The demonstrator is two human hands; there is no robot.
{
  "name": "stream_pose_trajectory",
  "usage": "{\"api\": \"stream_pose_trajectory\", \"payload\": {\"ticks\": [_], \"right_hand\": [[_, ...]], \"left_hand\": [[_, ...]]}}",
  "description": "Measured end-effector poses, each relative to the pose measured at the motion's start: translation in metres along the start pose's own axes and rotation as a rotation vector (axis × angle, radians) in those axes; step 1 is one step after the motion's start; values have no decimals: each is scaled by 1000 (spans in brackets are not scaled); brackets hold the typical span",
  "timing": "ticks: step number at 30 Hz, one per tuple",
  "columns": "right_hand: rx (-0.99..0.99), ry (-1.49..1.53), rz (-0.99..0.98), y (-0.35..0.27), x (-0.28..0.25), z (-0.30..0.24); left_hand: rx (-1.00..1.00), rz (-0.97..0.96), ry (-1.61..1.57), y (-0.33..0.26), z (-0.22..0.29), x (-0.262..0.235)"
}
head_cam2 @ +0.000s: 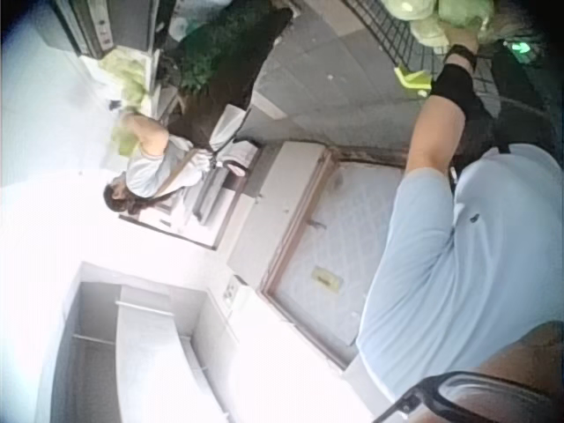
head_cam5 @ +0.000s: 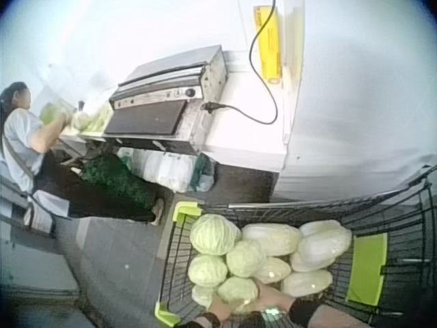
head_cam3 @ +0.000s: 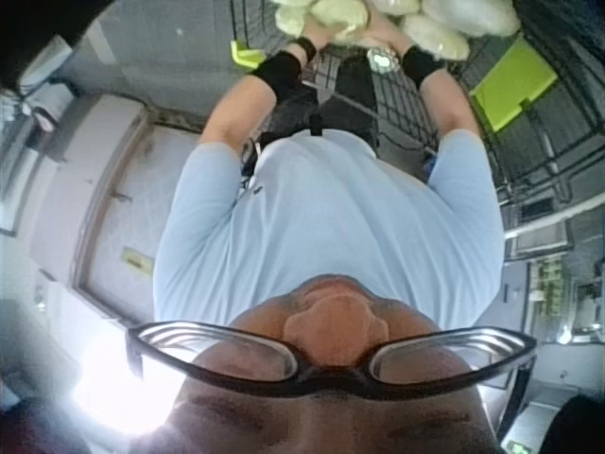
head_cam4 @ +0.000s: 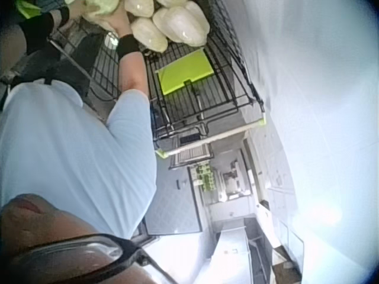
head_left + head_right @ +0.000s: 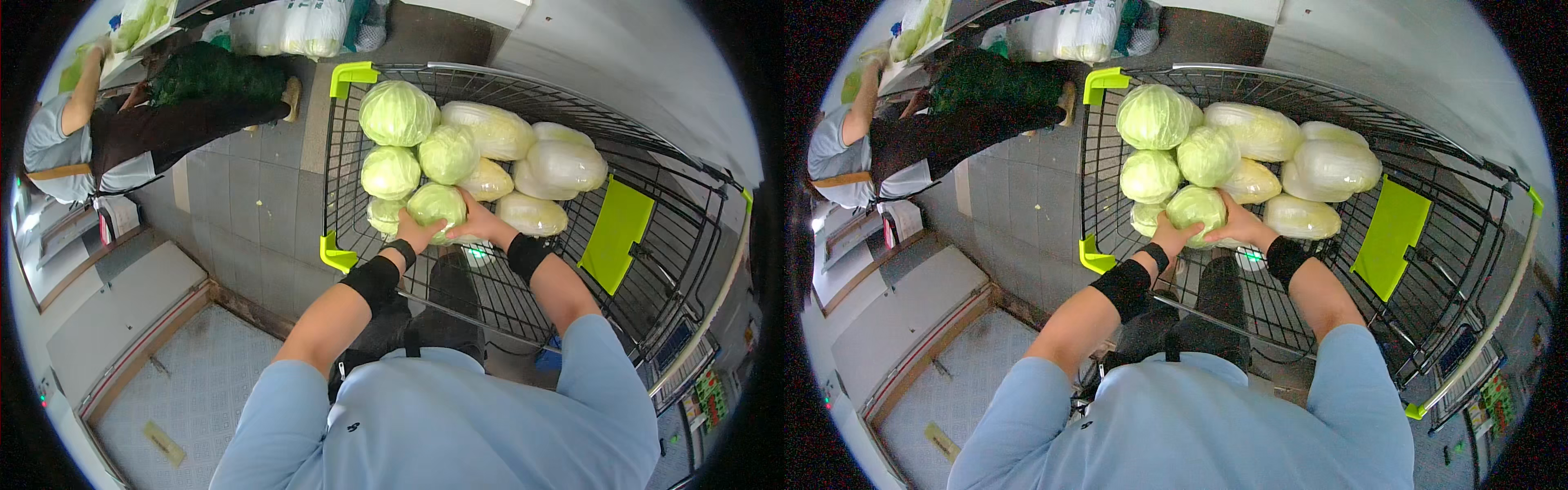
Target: The person wraps cabbage in plastic film using a heat-sealing machine, places the wrapped items in a shopping cart, and subsequently peels outer leaves from additional cabbage on a tray.
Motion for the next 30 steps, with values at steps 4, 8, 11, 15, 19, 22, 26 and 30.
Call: {"api": "stream_pose_trajectory", "payload": {"ticks": [4, 8, 11, 15, 19, 22, 26, 30], "right_hand": [[-1, -34, 34, -10, -10, -5], [364, -268, 56, -8, -45, -7], [-155, -515, 661, -6, -61, -88], [-105, -615, 681, 20, -33, -96], [-132, -595, 701, 25, -39, -90], [-207, -610, 655, 23, -59, -85], [-268, -288, 442, 21, -76, -85], [-118, 11, 353, 18, -86, -58]], "left_hand": [[-52, -76, 170, -3, 18, 0], [63, 1, 107, -2, 20, -9], [-74, 95, 368, -24, 33, -5], [-106, 71, 279, -31, 34, -3], [-65, 85, 303, -33, 34, -2], [-36, 74, 304, -37, 38, -2], [66, 51, 364, -42, 41, -3], [98, 42, 380, -46, 41, 0]]}}
Point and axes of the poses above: each hand's wrist, its own y-axis towards the middle knuckle, its own x-axis out of the palm, z = x × y, the point moved 10 cm from there along y, towards the middle knuckle, and after that the axes turned 8 degrees about y, right-handed, at the moved point
